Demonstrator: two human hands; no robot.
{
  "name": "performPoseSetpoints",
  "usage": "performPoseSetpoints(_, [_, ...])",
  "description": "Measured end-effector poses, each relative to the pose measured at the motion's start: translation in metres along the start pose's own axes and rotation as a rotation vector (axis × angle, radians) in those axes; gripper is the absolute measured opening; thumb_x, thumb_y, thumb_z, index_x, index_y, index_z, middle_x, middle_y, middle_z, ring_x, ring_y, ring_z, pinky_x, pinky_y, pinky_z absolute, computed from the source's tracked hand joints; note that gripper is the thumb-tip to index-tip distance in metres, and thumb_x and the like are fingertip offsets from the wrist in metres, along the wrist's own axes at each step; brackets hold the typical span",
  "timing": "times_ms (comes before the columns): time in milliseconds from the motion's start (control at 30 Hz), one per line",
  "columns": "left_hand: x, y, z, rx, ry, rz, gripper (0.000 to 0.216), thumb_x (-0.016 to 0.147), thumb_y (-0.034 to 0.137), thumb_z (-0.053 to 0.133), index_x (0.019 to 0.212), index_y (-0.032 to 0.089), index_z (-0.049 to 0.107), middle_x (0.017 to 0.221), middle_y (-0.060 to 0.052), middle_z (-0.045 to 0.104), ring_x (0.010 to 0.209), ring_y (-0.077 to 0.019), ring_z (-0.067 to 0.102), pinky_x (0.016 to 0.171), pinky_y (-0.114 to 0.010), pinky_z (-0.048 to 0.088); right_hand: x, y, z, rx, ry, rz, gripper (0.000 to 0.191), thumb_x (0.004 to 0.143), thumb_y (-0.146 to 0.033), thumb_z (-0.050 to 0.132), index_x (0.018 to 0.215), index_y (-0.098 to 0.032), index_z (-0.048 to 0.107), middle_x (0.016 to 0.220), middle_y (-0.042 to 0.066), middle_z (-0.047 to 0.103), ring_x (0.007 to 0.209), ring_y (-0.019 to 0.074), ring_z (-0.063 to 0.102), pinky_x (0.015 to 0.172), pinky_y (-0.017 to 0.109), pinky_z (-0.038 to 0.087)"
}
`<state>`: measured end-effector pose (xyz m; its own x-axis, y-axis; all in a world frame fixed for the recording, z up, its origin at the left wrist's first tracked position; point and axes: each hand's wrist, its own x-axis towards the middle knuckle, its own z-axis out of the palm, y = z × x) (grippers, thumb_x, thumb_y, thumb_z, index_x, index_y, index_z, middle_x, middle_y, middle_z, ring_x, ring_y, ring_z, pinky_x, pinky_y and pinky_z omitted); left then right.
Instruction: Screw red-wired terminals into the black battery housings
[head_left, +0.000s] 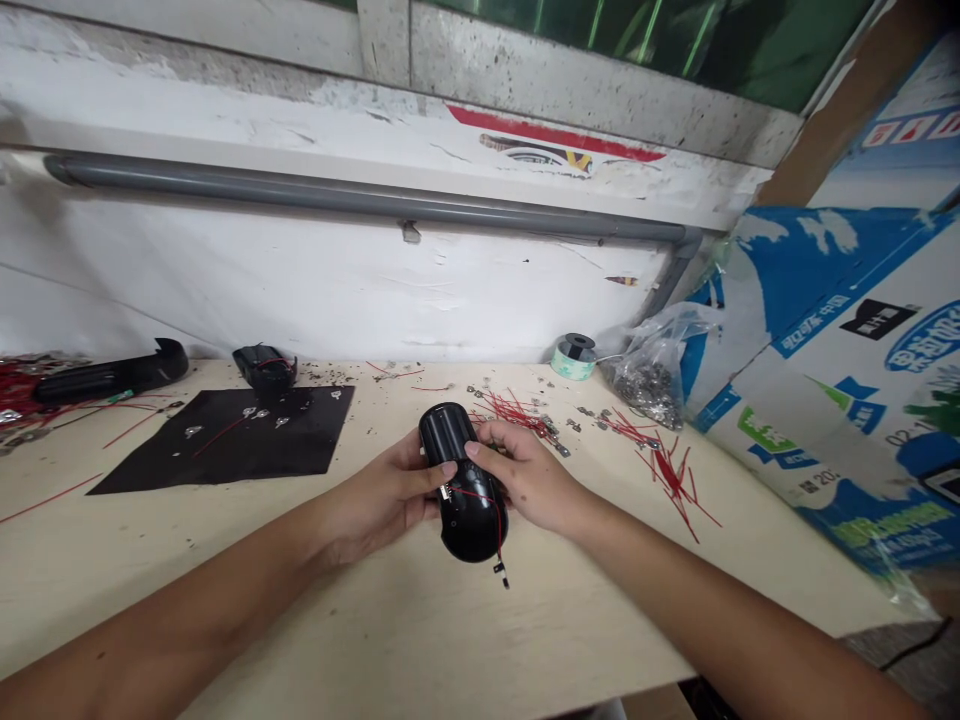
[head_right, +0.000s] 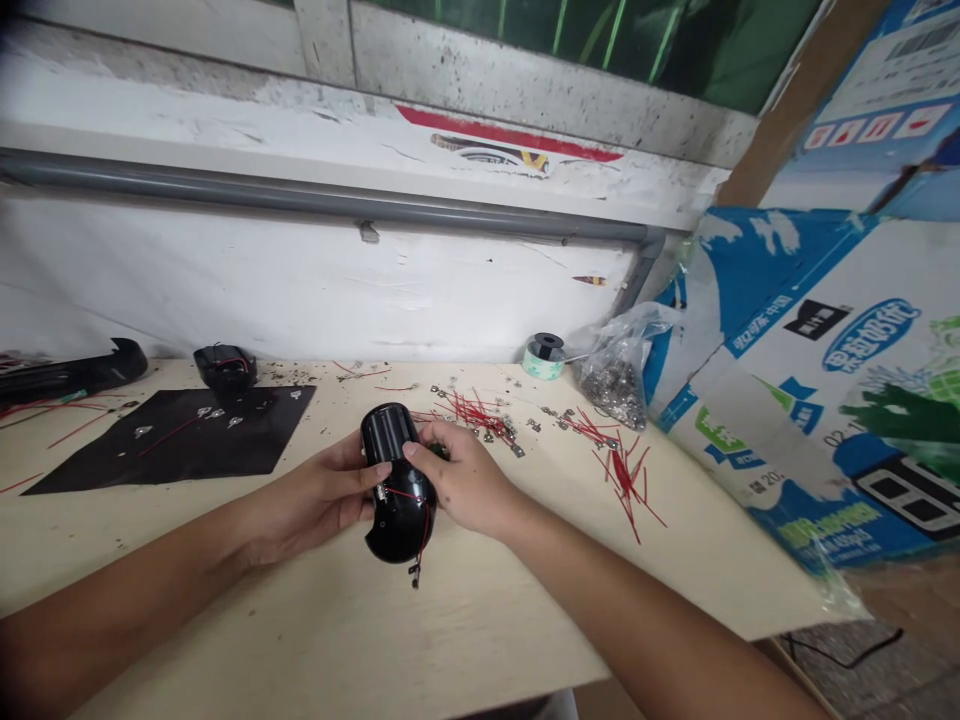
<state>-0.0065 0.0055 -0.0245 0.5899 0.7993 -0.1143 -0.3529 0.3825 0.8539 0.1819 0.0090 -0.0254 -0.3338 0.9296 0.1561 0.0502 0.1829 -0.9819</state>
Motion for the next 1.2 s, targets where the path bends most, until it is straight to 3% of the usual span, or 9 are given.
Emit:
performPoseSetpoints(233, [0.001, -0.006, 0.000, 0.086, -0.028, 0.068, 0.048, 0.086, 0.023, 0.069, 0.130, 0.025, 0.049, 0.135, -0.014, 0.056, 0.116, -0.0311, 0.059, 0.094, -0.049, 0.049, 0.001, 0.003, -0.001, 0.044, -0.003, 0.037, 0.023, 0.087, -0.040, 0.063, 0.080, -0.020, 0.054, 0.066, -0.004, 0.048, 0.056, 0.0119, 0.044, 0.051, 0.024, 0.035])
performPoseSetpoints(433, [0.000, -0.005, 0.003, 0.083, -0.010, 0.050, 0.053, 0.086, 0.024, 0.069, 0.134, 0.022, 0.047, 0.133, -0.016, 0.058, 0.116, -0.0334, 0.060, 0.093, -0.052, 0.050, 0.001, 0.003, -0.001, -0.018, 0.012, 0.024, 0.023, 0.087, -0.041, 0.063, 0.088, -0.019, 0.059, 0.074, -0.001, 0.052, 0.063, 0.0135, 0.048, 0.057, 0.025, 0.038])
performPoseSetpoints(600, [0.000, -0.002, 0.004, 0.007, 0.096, 0.074, 0.044, 0.088, 0.023, 0.066, 0.130, 0.020, 0.051, 0.128, -0.015, 0.062, 0.113, -0.0304, 0.062, 0.095, -0.048, 0.050, -0.001, -0.001, -0.006, 0.011, 0.063, 0.106, 0.028, 0.089, -0.046, 0.059, 0.107, -0.025, 0.055, 0.077, -0.003, 0.050, 0.055, 0.0120, 0.044, 0.050, 0.024, 0.035])
performPoseSetpoints(700, [0.001, -0.001, 0.003, 0.040, 0.220, 0.149, 0.038, 0.087, 0.027, 0.068, 0.122, 0.019, 0.055, 0.124, -0.014, 0.064, 0.113, -0.0300, 0.063, 0.095, -0.046, 0.051, -0.002, -0.006, -0.012, -0.130, 0.085, 0.003, 0.022, 0.089, -0.045, 0.060, 0.092, -0.023, 0.056, 0.072, -0.004, 0.048, 0.056, 0.0116, 0.041, 0.053, 0.024, 0.033])
performPoseSetpoints(833, [0.004, 0.001, 0.000, 0.147, 0.450, 0.323, 0.039, 0.083, 0.032, 0.072, 0.116, 0.022, 0.054, 0.123, -0.009, 0.063, 0.115, -0.0285, 0.061, 0.095, -0.044, 0.052, -0.004, -0.008, -0.015, -0.419, 0.088, -0.093, 0.033, 0.081, -0.041, 0.069, 0.067, -0.020, 0.048, 0.061, -0.005, 0.041, 0.058, 0.0121, 0.039, 0.055, 0.025, 0.030])
performPoseSetpoints(933, [0.005, 0.003, -0.001, 0.187, 0.491, 0.354, 0.044, 0.082, 0.034, 0.071, 0.120, 0.024, 0.051, 0.127, -0.008, 0.060, 0.117, -0.0272, 0.059, 0.096, -0.043, 0.051, -0.005, -0.004, -0.014, -0.609, 0.065, -0.120, 0.033, 0.083, -0.037, 0.066, 0.061, -0.019, 0.050, 0.055, -0.005, 0.035, 0.053, 0.0114, 0.033, 0.051, 0.026, 0.024])
performPoseSetpoints(1133, [0.006, 0.003, 0.002, 0.239, 0.541, 0.349, 0.046, 0.082, 0.035, 0.071, 0.121, 0.024, 0.050, 0.130, -0.009, 0.058, 0.122, -0.0292, 0.055, 0.096, -0.045, 0.051, -0.006, -0.006, -0.012, -0.469, 0.207, -0.189, 0.032, 0.092, -0.039, 0.056, 0.068, -0.018, 0.060, 0.057, -0.003, 0.036, 0.054, 0.0126, 0.032, 0.051, 0.027, 0.024])
performPoseSetpoints(1200, [0.007, 0.002, 0.000, 0.221, 0.548, 0.370, 0.043, 0.082, 0.035, 0.071, 0.118, 0.024, 0.051, 0.130, -0.009, 0.058, 0.119, -0.0283, 0.057, 0.096, -0.044, 0.051, -0.010, -0.011, -0.008, -0.433, 0.127, -0.198, 0.032, 0.092, -0.039, 0.058, 0.068, -0.018, 0.061, 0.057, -0.004, 0.035, 0.054, 0.0120, 0.031, 0.050, 0.026, 0.024])
